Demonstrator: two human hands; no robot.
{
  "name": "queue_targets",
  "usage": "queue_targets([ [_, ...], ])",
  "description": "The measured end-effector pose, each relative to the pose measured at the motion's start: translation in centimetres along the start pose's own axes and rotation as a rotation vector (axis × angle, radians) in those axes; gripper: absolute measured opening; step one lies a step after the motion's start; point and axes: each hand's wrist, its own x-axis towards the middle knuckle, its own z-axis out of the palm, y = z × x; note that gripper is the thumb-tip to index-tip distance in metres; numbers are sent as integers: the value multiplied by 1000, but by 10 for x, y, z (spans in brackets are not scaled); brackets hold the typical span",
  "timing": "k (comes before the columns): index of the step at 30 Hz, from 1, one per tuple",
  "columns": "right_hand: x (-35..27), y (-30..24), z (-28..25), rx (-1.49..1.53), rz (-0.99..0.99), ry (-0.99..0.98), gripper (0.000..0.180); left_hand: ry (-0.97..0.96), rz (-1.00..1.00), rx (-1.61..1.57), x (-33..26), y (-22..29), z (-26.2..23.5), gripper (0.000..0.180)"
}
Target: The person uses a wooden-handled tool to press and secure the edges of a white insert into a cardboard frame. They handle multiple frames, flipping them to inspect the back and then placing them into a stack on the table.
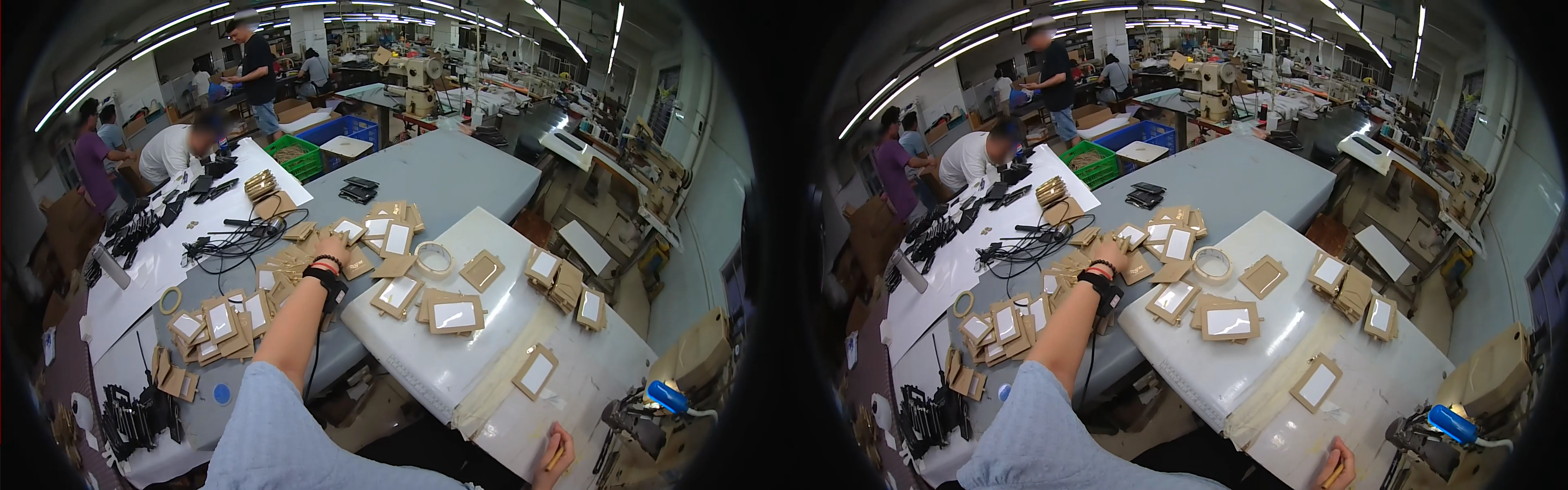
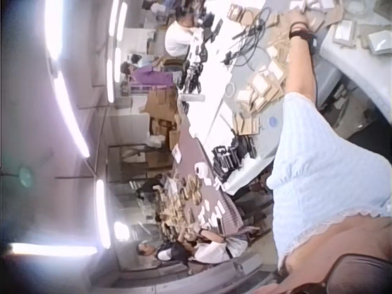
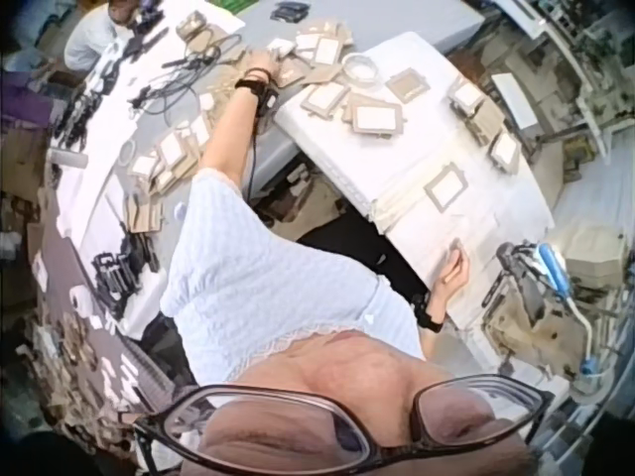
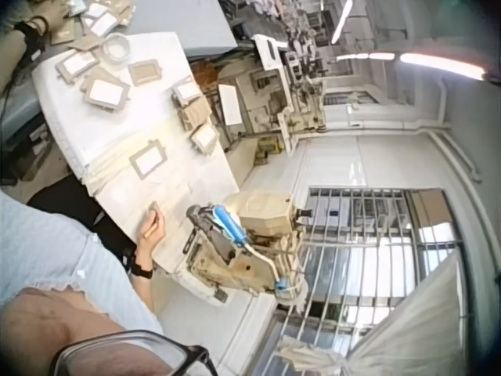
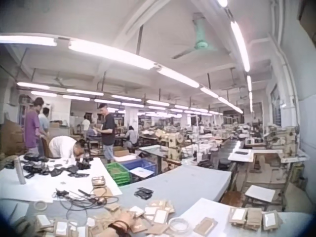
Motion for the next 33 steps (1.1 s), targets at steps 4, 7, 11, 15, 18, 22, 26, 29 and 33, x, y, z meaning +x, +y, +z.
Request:
queue_targets([
  [4, 0, 9, 1, 92, 43, 40, 28, 188, -25, -186, 3, -21, -5, 36],
  [7, -2, 31, 3, 200, 85, 14, 31, 135, 75, -193, -14, -25, -5, 38],
  [11, -2, 44, 3, 217, 46, 5, 31, 26, 67, 143, -28, -4, 2, 67],
  [15, -2, 41, 5, 270, 43, 12, 32, -91, -16, 138, 0, -22, 2, 71],
  [18, -2, 37, 1, 262, 68, 30, 32, 5, 32, 56, 4, -33, 7, 60],
  [22, -3, 37, -1, 277, 70, 16, 31, -36, 73, -67, 2, -38, 10, 39],
  [26, -2, 38, 1, 291, 60, 7, 30, -25, 77, 146, 9, -29, 1, 28],
  [29, -1, 36, 4, 296, 53, -8, 30, 201, 46, 132, 9, -42, -12, 25],
  [33, -3, 36, -2, 242, 44, 27, 27, 486, 98, -55, -41, -3, -46, 18],
])
